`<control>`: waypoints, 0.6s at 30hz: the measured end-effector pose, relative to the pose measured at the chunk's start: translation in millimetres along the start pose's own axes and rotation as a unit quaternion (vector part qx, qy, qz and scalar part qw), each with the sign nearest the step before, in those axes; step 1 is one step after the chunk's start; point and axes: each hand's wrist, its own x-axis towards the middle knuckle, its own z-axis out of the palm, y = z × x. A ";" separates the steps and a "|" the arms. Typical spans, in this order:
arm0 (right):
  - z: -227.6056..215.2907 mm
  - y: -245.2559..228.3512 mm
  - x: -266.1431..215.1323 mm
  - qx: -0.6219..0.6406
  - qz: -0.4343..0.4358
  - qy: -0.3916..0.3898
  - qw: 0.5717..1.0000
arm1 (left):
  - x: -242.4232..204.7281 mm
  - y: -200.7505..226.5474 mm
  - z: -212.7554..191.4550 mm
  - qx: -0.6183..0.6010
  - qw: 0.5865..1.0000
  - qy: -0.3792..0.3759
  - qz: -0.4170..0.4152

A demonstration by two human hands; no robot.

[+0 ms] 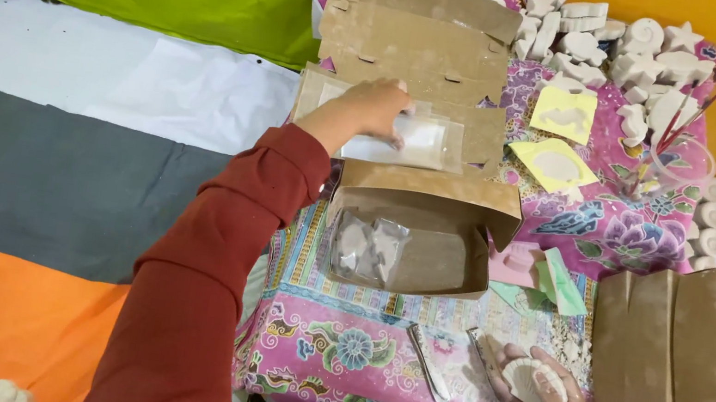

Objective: The person packs plastic toy figurines and small paper inserts into cardboard boxes, then seals one box.

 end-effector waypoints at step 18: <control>4.7 -9.8 1.2 -0.011 0.049 0.024 0.998 | 2.3 -16.0 -36.6 -0.201 0.964 0.173 0.009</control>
